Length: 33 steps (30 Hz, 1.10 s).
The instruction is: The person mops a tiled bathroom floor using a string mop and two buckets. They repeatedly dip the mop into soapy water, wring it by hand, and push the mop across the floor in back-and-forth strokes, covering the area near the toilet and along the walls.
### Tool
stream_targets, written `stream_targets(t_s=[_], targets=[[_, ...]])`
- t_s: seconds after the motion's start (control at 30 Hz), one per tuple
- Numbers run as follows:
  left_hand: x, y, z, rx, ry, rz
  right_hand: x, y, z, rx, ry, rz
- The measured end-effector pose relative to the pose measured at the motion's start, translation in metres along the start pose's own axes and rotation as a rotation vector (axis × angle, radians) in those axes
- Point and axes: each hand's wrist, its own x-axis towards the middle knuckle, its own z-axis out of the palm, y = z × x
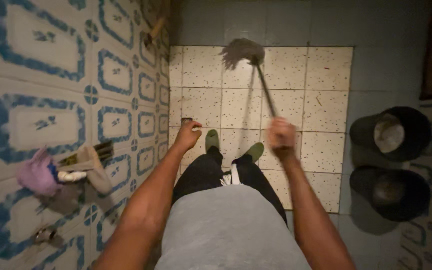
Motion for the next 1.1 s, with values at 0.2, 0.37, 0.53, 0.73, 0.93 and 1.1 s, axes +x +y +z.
stream_targets(t_s=[0.2, 0.37, 0.53, 0.73, 0.93, 1.1], targets=[[0.004, 0.002, 0.005, -0.008, -0.053, -0.020, -0.093, 0.115, -0.123, 0.866, 0.916, 0.622], [-0.012, 0.003, -0.001, -0.046, -0.048, -0.038, -0.091, 0.162, -0.116, 1.452, 1.133, 0.631], [-0.029, -0.011, -0.013, -0.045, 0.009, -0.027, -0.037, 0.118, -0.033, 1.356, 1.041, 0.796], [-0.043, -0.021, -0.025, -0.073, 0.071, -0.125, 0.026, -0.043, 0.071, 0.650, 0.134, 0.049], [-0.047, 0.001, -0.031, -0.019, 0.074, -0.066, 0.049, -0.166, 0.073, 0.723, -0.521, -0.599], [-0.034, 0.065, -0.030, 0.008, -0.054, 0.102, 0.038, -0.172, 0.035, 0.632, -0.444, -0.460]])
